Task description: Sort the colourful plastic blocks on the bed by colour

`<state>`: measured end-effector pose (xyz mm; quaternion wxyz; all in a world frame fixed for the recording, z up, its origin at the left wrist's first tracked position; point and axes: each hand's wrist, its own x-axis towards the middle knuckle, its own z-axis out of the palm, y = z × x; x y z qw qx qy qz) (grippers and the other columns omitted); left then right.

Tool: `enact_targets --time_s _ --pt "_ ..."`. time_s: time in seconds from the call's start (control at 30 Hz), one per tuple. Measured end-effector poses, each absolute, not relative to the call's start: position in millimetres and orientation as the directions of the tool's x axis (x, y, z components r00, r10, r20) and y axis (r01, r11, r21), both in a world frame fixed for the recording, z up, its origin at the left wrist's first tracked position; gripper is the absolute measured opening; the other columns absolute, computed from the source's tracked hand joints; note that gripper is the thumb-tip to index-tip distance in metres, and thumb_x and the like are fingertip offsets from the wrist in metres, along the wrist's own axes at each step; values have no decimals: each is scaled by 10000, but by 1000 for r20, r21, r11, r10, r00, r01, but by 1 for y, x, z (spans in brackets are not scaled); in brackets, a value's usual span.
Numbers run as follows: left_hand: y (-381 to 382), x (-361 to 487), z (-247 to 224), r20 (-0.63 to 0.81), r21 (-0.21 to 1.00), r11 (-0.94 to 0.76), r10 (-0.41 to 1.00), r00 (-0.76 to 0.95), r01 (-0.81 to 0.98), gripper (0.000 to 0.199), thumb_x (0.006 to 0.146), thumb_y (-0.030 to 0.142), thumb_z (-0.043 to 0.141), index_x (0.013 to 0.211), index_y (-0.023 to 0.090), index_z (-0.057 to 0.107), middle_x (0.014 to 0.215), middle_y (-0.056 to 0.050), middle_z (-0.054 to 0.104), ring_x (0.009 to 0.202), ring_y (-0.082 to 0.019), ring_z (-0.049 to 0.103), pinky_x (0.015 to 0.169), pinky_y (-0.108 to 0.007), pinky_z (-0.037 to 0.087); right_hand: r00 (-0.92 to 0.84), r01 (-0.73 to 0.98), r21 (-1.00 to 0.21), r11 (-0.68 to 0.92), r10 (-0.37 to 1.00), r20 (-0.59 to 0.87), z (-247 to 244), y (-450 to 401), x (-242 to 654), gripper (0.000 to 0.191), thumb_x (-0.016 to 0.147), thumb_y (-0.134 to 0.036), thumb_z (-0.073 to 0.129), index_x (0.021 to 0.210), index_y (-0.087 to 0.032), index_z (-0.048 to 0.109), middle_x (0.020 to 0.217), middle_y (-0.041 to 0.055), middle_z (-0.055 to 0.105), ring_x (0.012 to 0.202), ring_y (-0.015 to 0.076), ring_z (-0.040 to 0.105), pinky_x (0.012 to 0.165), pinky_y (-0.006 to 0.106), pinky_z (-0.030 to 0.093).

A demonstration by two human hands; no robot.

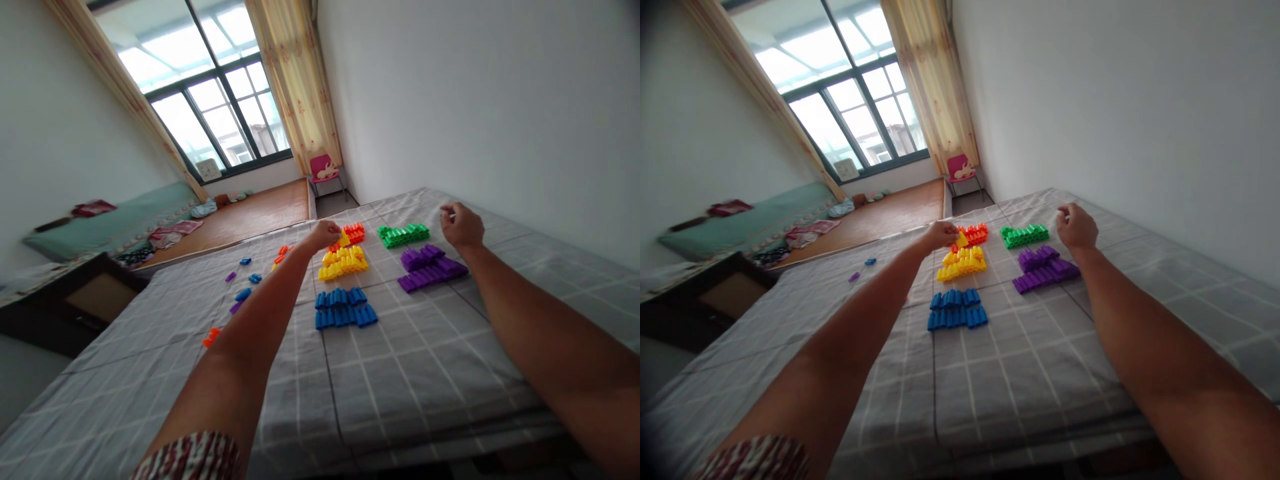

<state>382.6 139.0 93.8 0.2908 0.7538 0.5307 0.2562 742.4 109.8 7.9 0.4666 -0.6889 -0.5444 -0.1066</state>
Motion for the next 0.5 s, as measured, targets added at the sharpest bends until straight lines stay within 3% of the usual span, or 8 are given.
enact_targets --time_s 0.1,0.2,0.33,0.5 --pt "148 364 87 -62 703 -115 973 221 702 95 685 119 655 773 90 674 583 9 570 522 -75 533 564 -221 483 380 854 -520 10 670 638 6 112 742 302 845 -267 460 1061 -171 648 956 113 695 795 226 616 725 318 420" --pt "152 353 72 -91 641 -115 970 225 759 87 692 142 642 747 95 691 553 11 558 514 -81 516 547 -218 462 372 861 -508 -13 698 612 5 113 740 294 844 -242 470 1065 -173 652 973 111 704 786 208 607 714 303 393" --pt "153 353 56 -17 521 -204 968 249 829 169 717 237 620 750 109 725 577 -1 579 564 -105 530 554 -217 438 350 880 -474 -24 707 614 7 112 739 294 840 -241 483 1067 -183 661 988 102 712 799 199 611 708 291 382" --pt "142 323 65 165 369 -255 964 207 894 295 759 338 585 915 149 750 789 -37 685 751 -155 591 669 -240 454 428 872 -478 -106 636 642 0 118 757 308 832 -301 493 1052 -201 685 914 87 730 756 215 633 669 302 412"
